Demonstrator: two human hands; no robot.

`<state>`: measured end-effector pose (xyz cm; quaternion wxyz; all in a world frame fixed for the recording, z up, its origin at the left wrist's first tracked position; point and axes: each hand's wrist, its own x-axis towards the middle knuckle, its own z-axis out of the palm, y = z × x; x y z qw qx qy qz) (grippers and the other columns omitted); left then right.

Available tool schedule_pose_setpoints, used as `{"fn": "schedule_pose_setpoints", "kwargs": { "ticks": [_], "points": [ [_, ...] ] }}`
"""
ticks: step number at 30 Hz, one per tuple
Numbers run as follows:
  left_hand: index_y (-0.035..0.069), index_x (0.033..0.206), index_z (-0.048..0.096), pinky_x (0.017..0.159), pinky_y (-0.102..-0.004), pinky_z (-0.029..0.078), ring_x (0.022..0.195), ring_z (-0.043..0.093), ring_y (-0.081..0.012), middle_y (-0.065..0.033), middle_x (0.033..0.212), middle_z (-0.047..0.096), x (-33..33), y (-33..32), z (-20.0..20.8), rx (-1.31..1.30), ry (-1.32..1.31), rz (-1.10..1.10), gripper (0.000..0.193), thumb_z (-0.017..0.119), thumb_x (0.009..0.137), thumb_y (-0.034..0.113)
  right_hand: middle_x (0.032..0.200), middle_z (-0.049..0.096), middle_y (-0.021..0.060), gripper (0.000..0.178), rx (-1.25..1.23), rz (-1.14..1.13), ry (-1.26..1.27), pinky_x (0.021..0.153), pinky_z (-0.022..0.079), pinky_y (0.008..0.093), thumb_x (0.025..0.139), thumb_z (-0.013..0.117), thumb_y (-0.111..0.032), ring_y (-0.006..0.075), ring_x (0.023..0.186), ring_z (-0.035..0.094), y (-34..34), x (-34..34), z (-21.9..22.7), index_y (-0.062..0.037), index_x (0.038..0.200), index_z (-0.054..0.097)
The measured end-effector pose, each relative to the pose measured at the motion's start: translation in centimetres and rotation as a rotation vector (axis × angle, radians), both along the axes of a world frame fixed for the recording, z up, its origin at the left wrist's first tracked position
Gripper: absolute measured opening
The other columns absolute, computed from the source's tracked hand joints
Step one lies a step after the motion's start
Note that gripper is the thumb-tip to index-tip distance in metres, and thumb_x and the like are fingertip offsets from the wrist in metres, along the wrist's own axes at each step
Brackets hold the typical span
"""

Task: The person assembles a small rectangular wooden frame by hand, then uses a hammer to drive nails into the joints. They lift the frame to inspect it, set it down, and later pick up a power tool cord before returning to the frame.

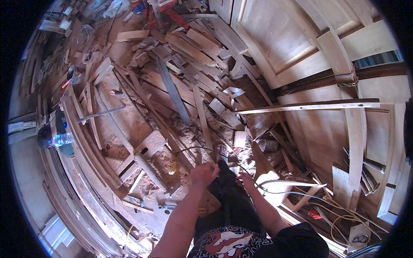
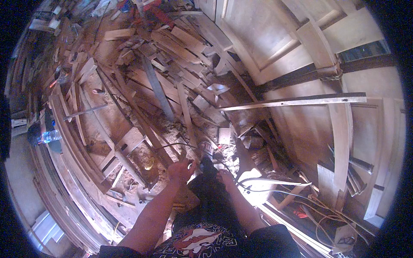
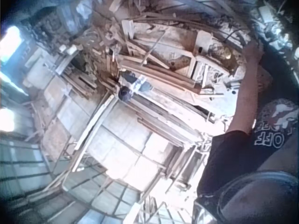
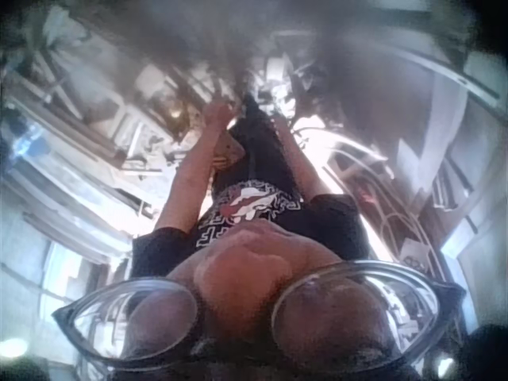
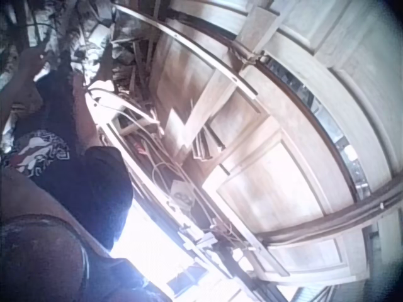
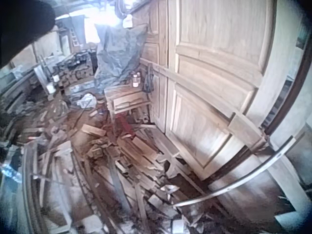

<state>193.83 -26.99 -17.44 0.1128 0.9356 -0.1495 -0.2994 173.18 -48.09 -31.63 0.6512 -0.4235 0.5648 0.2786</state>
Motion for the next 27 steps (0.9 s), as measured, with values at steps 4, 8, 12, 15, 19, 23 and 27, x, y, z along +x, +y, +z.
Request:
{"fn": "schedule_pose_setpoints", "kwargs": {
  "ticks": [4, 8, 12, 15, 19, 23, 27],
  "points": [
    [0.007, 0.097, 0.075, 0.074, -0.0520, 0.062, 0.084, 0.078, -0.0387, -0.0185, 0.088, 0.078, 0.2, -0.1, -0.1, 0.053, 0.060, -0.009, 0.060, 0.048, 0.103, 0.060, 0.120, 0.071, 0.0111, 0.046, 0.048, -0.046, -0.044, 0.081, 0.057, 0.0349, 0.103, 0.058, -0.021, 0.0206, 0.095, 0.071, 0.1, 0.4, 0.7, -0.0086, 0.147, 0.053],
    [0.006, 0.106, 0.074, 0.082, -0.0527, 0.061, 0.094, 0.077, -0.0382, -0.0186, 0.100, 0.079, 0.7, -0.1, 0.0, 0.033, 0.131, -0.007, 0.063, 0.046, 0.103, 0.062, 0.120, 0.070, 0.0106, 0.044, 0.127, -0.077, -0.090, 0.083, 0.056, 0.0353, 0.103, 0.057, -0.021, 0.0208, 0.097, 0.071, 0.4, 3.0, 1.6, -0.0111, 0.146, 0.055],
    [0.006, 0.111, 0.074, 0.085, -0.0528, 0.061, 0.097, 0.076, -0.0385, -0.0186, 0.105, 0.078, 0.8, -0.1, 0.6, 0.051, 0.176, 0.013, 0.066, 0.046, 0.102, 0.065, 0.117, 0.070, 0.0096, 0.040, 0.059, 0.085, -0.094, 0.084, 0.056, 0.0356, 0.104, 0.056, -0.020, 0.0211, 0.099, 0.070, 0.6, 5.5, 1.0, -0.0132, 0.144, 0.057],
    [0.008, 0.110, 0.075, 0.085, -0.0527, 0.061, 0.096, 0.077, -0.0386, -0.0190, 0.102, 0.078, 0.8, -0.2, 0.9, 0.053, 0.193, 0.026, 0.065, 0.046, 0.102, 0.065, 0.114, 0.070, 0.0084, 0.038, 0.089, -0.004, -0.176, 0.083, 0.056, 0.0371, 0.104, 0.057, -0.019, 0.0219, 0.095, 0.071, 0.2, 5.7, -0.1, -0.0132, 0.141, 0.059],
    [0.008, 0.107, 0.075, 0.082, -0.0532, 0.061, 0.092, 0.077, -0.0391, -0.0196, 0.097, 0.078, 0.7, -0.2, 0.8, 0.054, 0.177, 0.011, 0.063, 0.046, 0.102, 0.064, 0.111, 0.071, 0.0099, 0.037, 0.062, -0.065, -0.205, 0.077, 0.058, 0.0395, 0.103, 0.059, -0.020, 0.0237, 0.088, 0.072, -0.6, 4.8, -0.5, -0.0113, 0.139, 0.060],
    [0.008, 0.106, 0.075, 0.078, -0.0538, 0.062, 0.089, 0.077, -0.0399, -0.0199, 0.095, 0.078, 0.8, 0.0, 0.2, 0.035, 0.172, -0.008, 0.063, 0.046, 0.102, 0.064, 0.114, 0.070, 0.0190, 0.038, -0.803, 0.652, -0.569, 0.089, 0.055, 0.0499, 0.095, 0.068, -0.014, 0.0369, 0.098, 0.068, -1.3, 5.3, -0.2, -0.0075, 0.133, 0.065],
    [0.009, 0.112, 0.075, 0.087, -0.0548, 0.060, 0.096, 0.076, -0.0410, -0.0206, 0.102, 0.078, 0.4, 0.1, -0.7, 0.024, 0.188, 0.046, 0.068, 0.044, 0.101, 0.068, 0.129, 0.066, 0.0236, 0.052, -1.011, 1.078, -0.430, 0.107, 0.043, 0.0601, 0.087, 0.076, -0.028, 0.0440, 0.129, 0.055, -2.0, 6.1, -2.2, -0.0086, 0.134, 0.065]
  ]
}}
